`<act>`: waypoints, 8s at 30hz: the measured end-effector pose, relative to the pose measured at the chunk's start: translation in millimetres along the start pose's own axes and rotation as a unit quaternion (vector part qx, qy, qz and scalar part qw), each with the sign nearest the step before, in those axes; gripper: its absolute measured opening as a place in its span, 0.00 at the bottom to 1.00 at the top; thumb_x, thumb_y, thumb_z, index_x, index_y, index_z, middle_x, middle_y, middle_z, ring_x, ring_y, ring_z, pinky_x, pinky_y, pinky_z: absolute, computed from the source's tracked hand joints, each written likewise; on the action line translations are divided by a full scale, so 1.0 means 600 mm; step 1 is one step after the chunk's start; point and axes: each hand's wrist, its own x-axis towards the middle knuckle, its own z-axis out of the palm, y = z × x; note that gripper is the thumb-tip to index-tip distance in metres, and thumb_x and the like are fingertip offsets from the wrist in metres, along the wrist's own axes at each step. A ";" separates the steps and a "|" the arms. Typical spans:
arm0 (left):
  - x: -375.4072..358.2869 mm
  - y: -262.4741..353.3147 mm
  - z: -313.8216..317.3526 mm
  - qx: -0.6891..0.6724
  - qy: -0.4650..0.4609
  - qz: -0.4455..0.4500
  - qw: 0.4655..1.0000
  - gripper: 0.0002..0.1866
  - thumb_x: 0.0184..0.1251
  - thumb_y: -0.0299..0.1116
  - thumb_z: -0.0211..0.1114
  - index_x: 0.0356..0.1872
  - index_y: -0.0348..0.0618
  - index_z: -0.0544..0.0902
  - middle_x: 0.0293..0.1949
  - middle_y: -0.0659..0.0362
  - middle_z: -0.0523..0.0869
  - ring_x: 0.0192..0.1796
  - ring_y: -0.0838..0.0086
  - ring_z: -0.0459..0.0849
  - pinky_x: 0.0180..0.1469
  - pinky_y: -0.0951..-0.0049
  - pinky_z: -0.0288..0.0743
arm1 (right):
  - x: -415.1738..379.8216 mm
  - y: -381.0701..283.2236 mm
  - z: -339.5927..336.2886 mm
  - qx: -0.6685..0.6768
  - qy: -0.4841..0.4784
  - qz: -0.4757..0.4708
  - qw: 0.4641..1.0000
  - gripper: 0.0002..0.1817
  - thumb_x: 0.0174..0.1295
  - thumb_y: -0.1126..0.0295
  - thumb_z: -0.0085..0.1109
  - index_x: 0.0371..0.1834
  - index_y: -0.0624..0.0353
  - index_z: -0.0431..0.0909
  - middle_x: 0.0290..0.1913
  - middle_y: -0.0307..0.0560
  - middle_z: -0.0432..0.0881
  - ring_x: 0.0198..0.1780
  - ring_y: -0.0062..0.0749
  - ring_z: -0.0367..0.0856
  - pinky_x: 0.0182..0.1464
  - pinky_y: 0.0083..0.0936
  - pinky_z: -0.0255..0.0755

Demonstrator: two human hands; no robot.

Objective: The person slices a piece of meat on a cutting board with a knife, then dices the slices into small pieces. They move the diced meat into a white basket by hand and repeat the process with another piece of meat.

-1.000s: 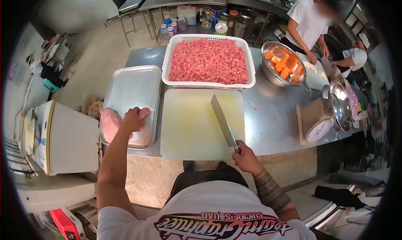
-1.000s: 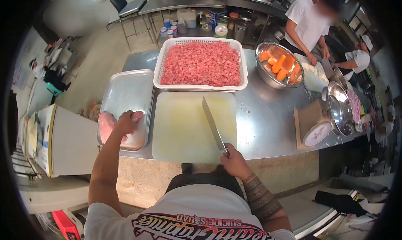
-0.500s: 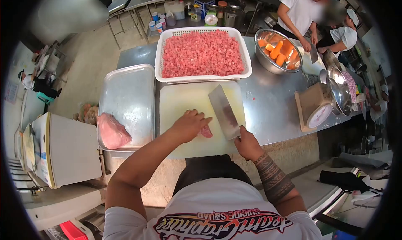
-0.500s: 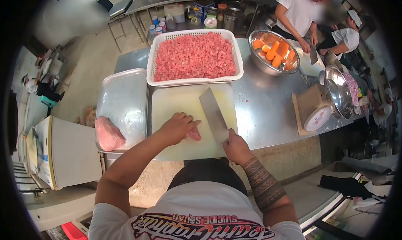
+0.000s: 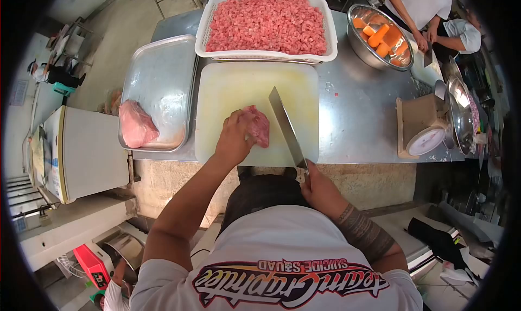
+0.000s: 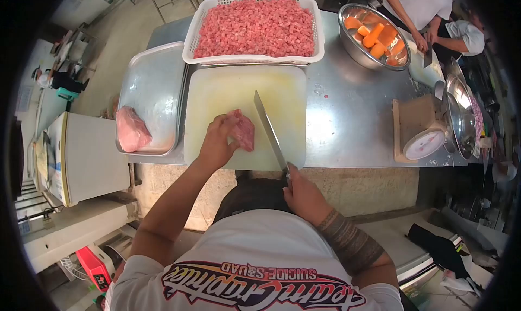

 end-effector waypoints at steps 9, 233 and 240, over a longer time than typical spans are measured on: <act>0.016 0.025 -0.010 0.044 0.035 -0.065 0.996 0.38 0.55 0.33 0.84 0.69 0.44 0.80 0.68 0.41 0.78 0.70 0.41 0.79 0.70 0.49 0.78 | 0.026 0.014 -0.052 -0.102 -0.010 -0.024 0.994 0.15 0.76 0.67 0.59 0.57 0.65 0.69 0.36 0.60 0.88 0.39 0.64 0.88 0.44 0.56 0.82; 0.094 0.036 0.052 -0.038 0.016 -0.122 0.992 0.09 0.60 0.23 0.73 0.41 0.36 0.84 0.42 0.43 0.90 0.47 0.48 0.91 0.51 0.52 0.84 | 0.109 -0.081 -0.126 -0.151 -0.085 -0.022 0.985 0.11 0.72 0.70 0.54 0.50 0.66 0.68 0.33 0.65 0.86 0.39 0.67 0.88 0.45 0.59 0.80; 0.082 0.029 0.047 -0.066 0.007 -0.123 0.990 0.08 0.63 0.24 0.73 0.41 0.35 0.84 0.41 0.43 0.91 0.46 0.47 0.91 0.49 0.52 0.84 | 0.203 -0.059 -0.021 -0.132 -0.067 -0.034 0.988 0.15 0.72 0.72 0.53 0.58 0.67 0.69 0.42 0.69 0.88 0.43 0.67 0.88 0.49 0.57 0.81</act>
